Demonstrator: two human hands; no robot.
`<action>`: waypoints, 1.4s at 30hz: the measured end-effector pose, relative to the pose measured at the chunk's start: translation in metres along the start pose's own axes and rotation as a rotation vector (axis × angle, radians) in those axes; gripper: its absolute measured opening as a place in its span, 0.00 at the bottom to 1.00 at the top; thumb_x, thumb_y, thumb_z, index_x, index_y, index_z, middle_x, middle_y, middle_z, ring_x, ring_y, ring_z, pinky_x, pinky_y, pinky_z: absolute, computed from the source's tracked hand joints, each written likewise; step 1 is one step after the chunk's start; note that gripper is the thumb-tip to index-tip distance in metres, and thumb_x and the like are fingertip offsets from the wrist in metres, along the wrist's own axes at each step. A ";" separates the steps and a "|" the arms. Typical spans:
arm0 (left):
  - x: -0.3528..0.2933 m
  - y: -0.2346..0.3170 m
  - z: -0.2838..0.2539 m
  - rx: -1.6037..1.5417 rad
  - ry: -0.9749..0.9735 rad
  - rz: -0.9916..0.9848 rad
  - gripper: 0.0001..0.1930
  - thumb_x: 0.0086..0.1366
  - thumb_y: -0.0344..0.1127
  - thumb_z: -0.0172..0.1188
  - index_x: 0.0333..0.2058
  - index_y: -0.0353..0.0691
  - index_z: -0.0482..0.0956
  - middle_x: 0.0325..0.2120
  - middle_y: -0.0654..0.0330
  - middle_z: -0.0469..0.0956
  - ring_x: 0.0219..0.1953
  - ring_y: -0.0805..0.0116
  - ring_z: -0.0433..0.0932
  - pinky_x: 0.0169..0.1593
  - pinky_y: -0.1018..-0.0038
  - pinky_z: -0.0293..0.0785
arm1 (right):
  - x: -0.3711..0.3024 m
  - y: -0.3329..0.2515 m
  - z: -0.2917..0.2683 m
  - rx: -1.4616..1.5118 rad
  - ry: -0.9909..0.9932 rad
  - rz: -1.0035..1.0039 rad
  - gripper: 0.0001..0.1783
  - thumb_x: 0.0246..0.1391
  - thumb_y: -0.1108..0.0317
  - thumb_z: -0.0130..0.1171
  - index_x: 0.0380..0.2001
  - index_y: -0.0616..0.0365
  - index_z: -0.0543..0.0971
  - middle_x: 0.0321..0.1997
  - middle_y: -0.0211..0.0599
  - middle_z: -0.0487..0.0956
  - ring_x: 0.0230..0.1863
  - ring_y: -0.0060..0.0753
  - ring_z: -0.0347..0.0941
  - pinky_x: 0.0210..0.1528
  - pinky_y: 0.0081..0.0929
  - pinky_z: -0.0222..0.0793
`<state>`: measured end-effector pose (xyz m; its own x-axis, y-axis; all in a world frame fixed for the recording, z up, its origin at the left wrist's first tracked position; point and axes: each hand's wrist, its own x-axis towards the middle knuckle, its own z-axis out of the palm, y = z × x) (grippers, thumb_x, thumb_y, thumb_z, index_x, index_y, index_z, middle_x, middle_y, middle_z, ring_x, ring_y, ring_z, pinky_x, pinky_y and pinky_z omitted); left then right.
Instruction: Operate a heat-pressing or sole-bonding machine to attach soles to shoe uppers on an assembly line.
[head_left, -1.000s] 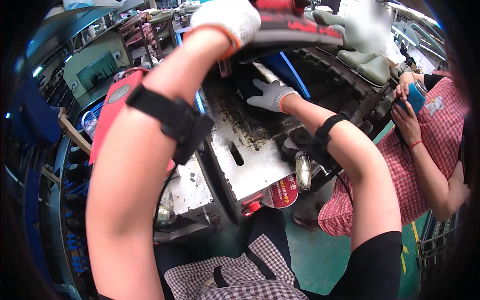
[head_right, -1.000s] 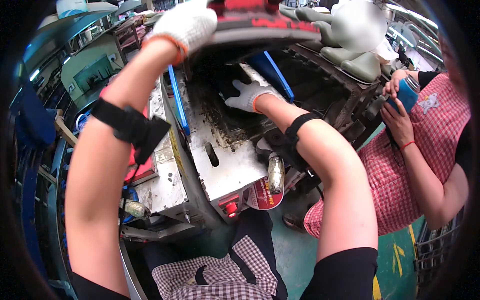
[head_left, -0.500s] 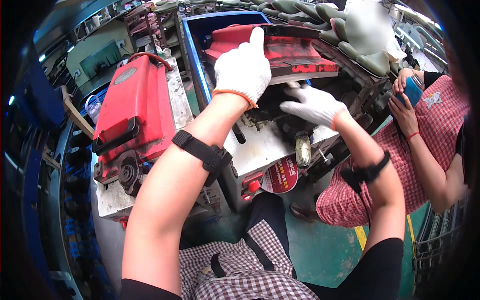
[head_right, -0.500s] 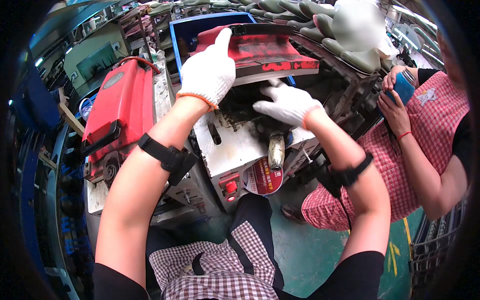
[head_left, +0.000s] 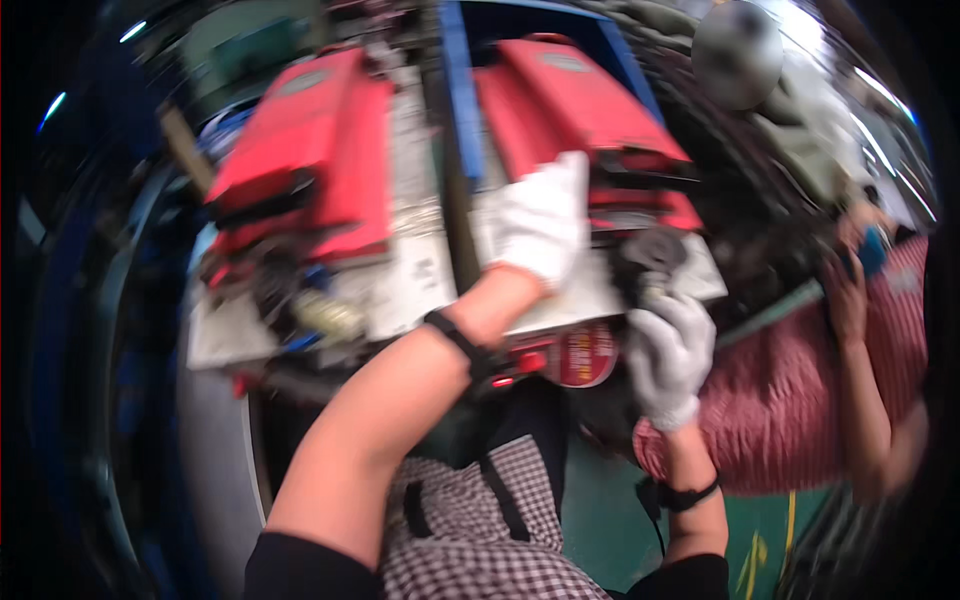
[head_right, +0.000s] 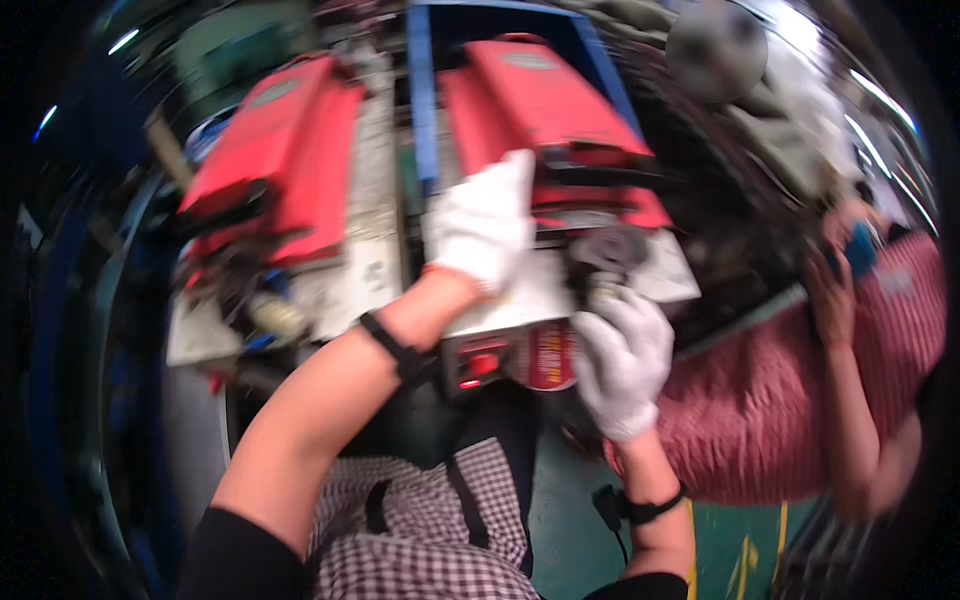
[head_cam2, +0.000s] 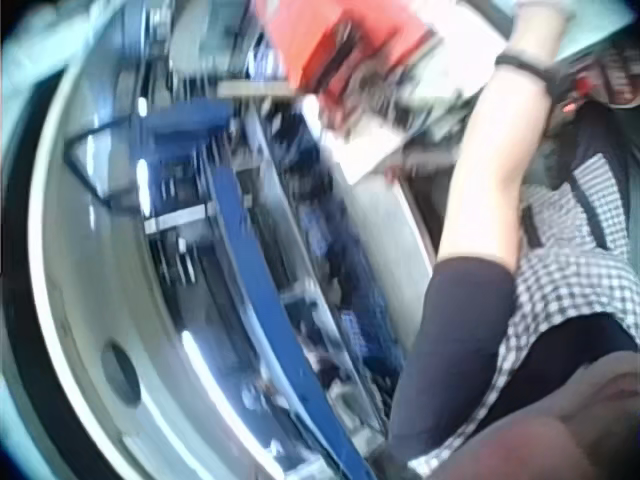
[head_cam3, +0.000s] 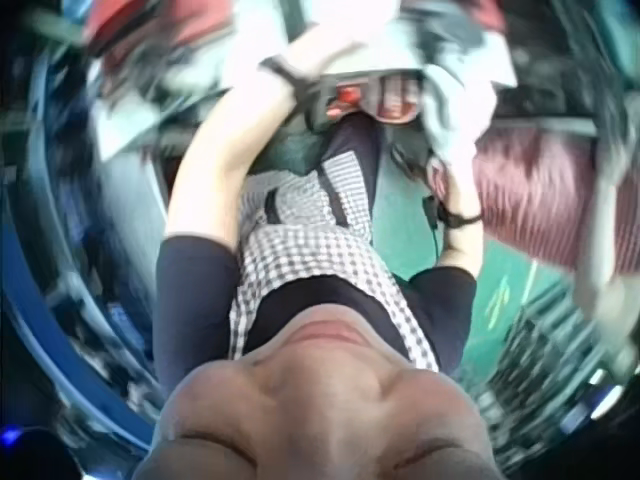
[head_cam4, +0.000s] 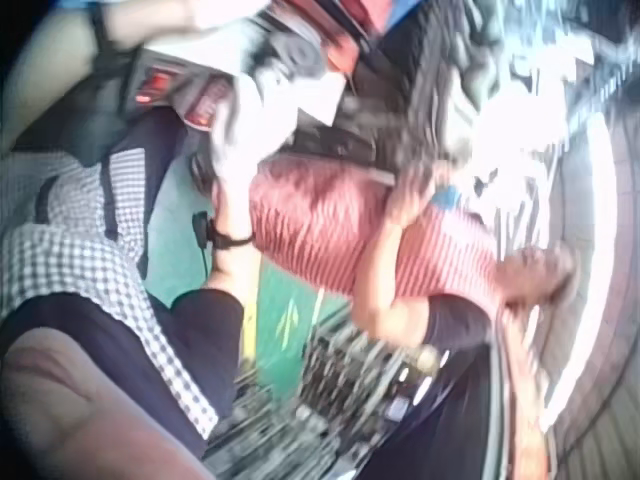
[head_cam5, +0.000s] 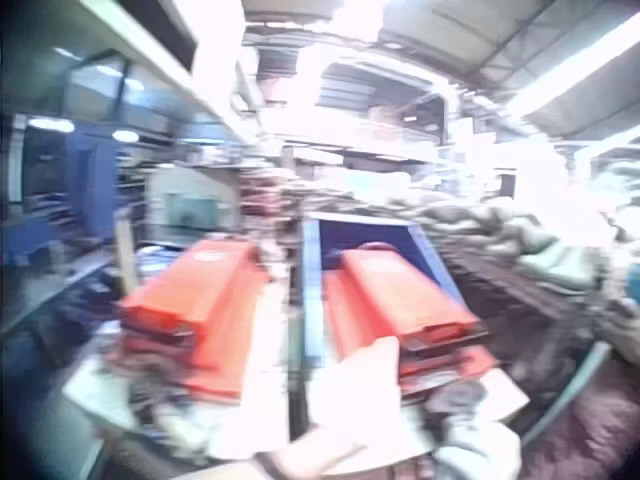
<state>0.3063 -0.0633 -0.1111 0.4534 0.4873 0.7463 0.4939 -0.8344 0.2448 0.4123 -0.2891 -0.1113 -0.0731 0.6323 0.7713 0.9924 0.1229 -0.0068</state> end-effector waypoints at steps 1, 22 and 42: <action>-0.011 -0.012 0.003 -0.034 0.092 0.012 0.26 0.59 0.30 0.52 0.57 0.31 0.74 0.42 0.42 0.81 0.42 0.40 0.80 0.48 0.52 0.77 | 0.001 0.006 0.006 0.000 0.021 -0.017 0.20 0.40 0.74 0.66 0.42 0.48 0.83 0.50 0.37 0.79 0.58 0.52 0.75 0.61 0.48 0.68; -0.019 0.015 0.000 0.004 -0.012 -0.147 0.27 0.61 0.34 0.53 0.59 0.32 0.72 0.47 0.47 0.77 0.50 0.49 0.76 0.55 0.57 0.72 | 0.102 0.109 0.066 0.335 -0.004 0.273 0.15 0.69 0.67 0.55 0.54 0.61 0.81 0.56 0.42 0.79 0.62 0.41 0.73 0.68 0.36 0.63; -0.042 -0.163 -0.276 0.119 -0.415 -0.343 0.18 0.55 0.47 0.65 0.33 0.36 0.84 0.26 0.49 0.83 0.34 0.51 0.84 0.42 0.60 0.77 | 0.114 0.077 0.060 0.120 0.200 0.175 0.09 0.54 0.62 0.66 0.37 0.52 0.85 0.39 0.41 0.83 0.46 0.49 0.79 0.53 0.42 0.74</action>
<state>0.0017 -0.0186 -0.0115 0.4946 0.8066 0.3236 0.7340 -0.5870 0.3415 0.4746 -0.1614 -0.0623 0.1306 0.4898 0.8620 0.9685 0.1229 -0.2165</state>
